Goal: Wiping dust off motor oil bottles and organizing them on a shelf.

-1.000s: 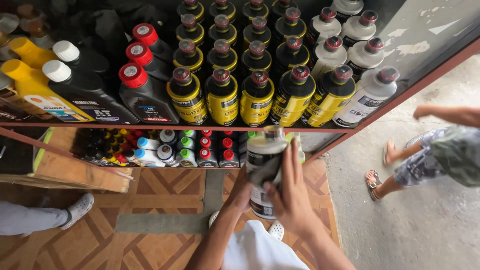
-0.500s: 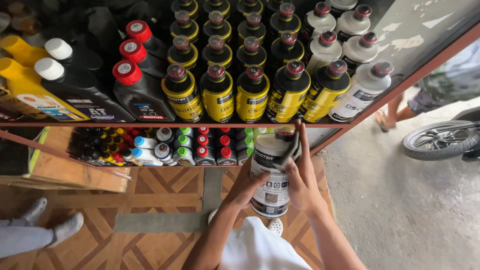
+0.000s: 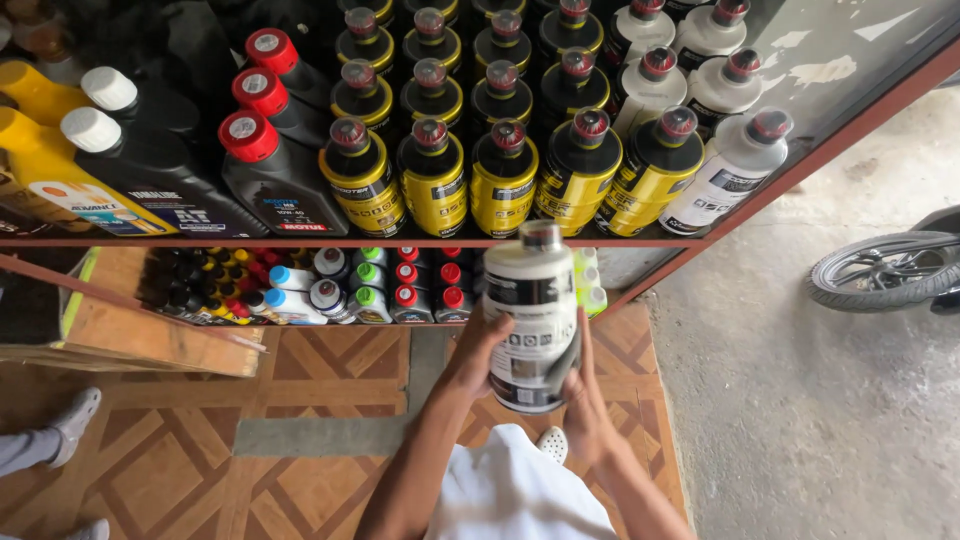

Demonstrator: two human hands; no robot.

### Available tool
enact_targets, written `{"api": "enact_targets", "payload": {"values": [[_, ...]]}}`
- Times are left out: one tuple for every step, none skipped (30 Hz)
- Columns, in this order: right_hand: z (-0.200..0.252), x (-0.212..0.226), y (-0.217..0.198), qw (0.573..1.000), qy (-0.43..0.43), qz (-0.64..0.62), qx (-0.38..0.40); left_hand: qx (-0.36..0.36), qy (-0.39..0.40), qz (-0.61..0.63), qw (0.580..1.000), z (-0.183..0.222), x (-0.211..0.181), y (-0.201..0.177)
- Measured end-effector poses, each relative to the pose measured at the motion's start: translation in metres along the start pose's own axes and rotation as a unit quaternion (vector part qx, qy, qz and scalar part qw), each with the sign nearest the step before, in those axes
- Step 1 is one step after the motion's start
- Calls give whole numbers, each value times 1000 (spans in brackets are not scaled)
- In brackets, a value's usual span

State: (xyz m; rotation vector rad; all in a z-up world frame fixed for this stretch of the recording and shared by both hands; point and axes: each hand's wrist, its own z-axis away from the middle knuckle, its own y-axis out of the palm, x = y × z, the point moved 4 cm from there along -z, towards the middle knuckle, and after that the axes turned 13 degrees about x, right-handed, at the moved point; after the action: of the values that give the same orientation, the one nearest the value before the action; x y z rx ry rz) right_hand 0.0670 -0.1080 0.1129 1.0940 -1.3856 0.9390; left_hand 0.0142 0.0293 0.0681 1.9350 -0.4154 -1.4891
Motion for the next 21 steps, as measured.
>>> {"api": "enact_targets", "payload": {"values": [[-10,12,-3,1000,1,-1,0,-1,-1,0,1000,0,3,7],[-20,31,-6,997,-77,20,-3,-12,1,-24,1000,1,5,12],[-29,49,-9,987,-155,42,-6,-23,4,-49,999,1,7,18],[-33,54,-14,987,-154,42,-6,-23,3,-49,999,4,11,16],[-37,61,-19,980,-164,114,-18,-22,7,-70,997,5,15,13],[-41,68,-23,967,-173,185,-29,-21,11,-91,996,6,18,10],[-37,64,-18,967,-174,186,-28,-21,12,-91,996,7,15,10],[-33,62,-13,949,-184,251,-40,-60,4,-81,995,8,13,7],[-27,59,-6,928,-193,315,-53,-99,-5,-72,992,10,11,4],[-15,55,3,928,-193,315,-53,-99,-5,-72,992,9,9,0],[-6,48,11,955,-150,253,-39,-61,9,-24,998,6,7,-2],[4,40,18,976,-106,189,-26,-23,21,25,999,2,5,-4],[11,22,18,976,-106,188,-26,-24,21,24,999,3,7,-8],[17,-3,16,994,-58,81,-34,-21,32,43,998,3,8,-12],[24,-27,14,999,-10,-27,-44,-18,41,63,997,3,10,-16],[23,-40,9,999,-10,-27,-46,-17,39,63,997,-1,8,-12],[23,-51,7,986,-50,-156,-33,14,46,50,998,-3,5,-6],[24,-63,4,955,-90,-282,-20,46,53,37,997,-6,3,0],[26,-78,-3,955,-91,-282,-22,48,51,37,997,-6,12,-5],[28,-92,-8,940,-117,-320,-4,45,54,45,997,-5,20,-10],[28,-104,-15,923,-144,-356,17,43,58,51,996,-7,27,-15]]}}
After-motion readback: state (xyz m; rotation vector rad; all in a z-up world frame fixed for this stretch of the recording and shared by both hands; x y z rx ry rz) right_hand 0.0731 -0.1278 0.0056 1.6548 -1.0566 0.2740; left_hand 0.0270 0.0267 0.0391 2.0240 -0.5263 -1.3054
